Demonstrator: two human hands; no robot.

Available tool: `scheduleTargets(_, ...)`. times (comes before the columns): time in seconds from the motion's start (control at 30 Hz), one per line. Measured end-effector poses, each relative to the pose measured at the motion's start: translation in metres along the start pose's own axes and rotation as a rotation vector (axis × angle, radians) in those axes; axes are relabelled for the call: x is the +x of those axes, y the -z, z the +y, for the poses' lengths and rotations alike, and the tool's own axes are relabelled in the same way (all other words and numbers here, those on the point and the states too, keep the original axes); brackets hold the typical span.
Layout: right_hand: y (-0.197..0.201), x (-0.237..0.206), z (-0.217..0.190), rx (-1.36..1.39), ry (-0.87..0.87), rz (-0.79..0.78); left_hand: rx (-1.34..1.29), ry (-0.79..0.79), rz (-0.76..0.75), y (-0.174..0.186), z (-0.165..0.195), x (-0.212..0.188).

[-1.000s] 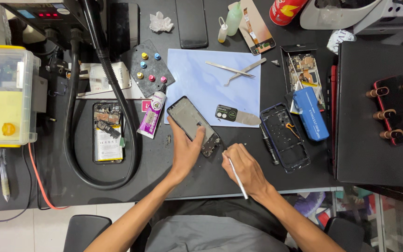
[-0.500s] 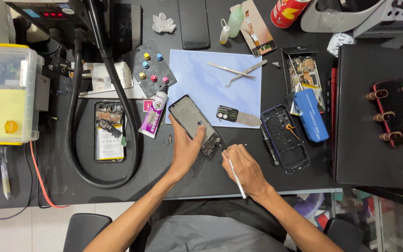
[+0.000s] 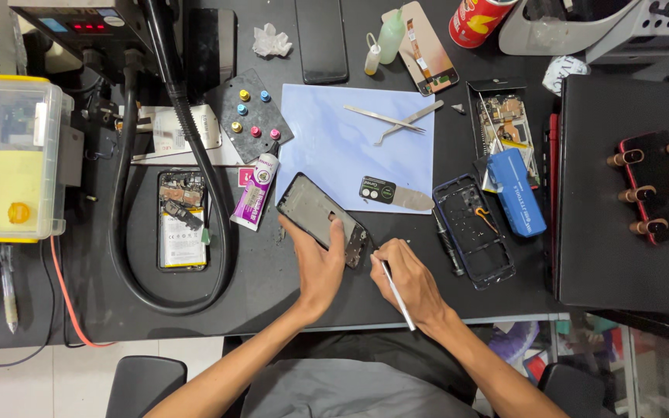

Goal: The person uses a white plastic spudger to pry and separate the screen assembly from the frame of a disassembled smartphone. They work along the edges of the device to release the internal adhesive, carefully lifting the screen while holding the phone body steady on the workbench.

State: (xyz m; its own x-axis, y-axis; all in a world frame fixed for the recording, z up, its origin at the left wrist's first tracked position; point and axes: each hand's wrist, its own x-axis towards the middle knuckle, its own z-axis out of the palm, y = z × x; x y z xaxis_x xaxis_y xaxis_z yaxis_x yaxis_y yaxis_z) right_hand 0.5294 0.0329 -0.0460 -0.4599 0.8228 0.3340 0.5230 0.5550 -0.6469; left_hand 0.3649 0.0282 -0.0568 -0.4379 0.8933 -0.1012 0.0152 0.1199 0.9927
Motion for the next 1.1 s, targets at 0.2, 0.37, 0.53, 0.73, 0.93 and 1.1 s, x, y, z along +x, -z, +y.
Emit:
scheduleTargets(0.2,0.001,0.003,-0.002,-0.042,0.034,-0.003,0.07,-0.025,0.032,-0.001,-0.015,0.0)
scheduleTargets(0.37,0.003,0.004,-0.001,-0.003,0.029,-0.01,0.051,0.023,0.042,-0.001,-0.019,0.004)
scheduleTargets(0.53,0.002,0.003,0.001,-0.016,0.02,-0.023,-0.034,0.039,0.039,-0.001,-0.015,0.005)
scheduleTargets(0.73,0.001,0.002,0.001,-0.033,0.031,-0.017,-0.002,0.013,0.039,-0.001,-0.018,0.005)
scheduleTargets(0.93,0.0,0.003,0.0,-0.036,0.03,-0.019,0.009,-0.05,0.031,0.001,-0.023,0.01)
scheduleTargets(1.1,0.001,0.004,-0.001,-0.037,0.032,-0.017,-0.006,-0.072,0.025,0.003,-0.017,0.013)
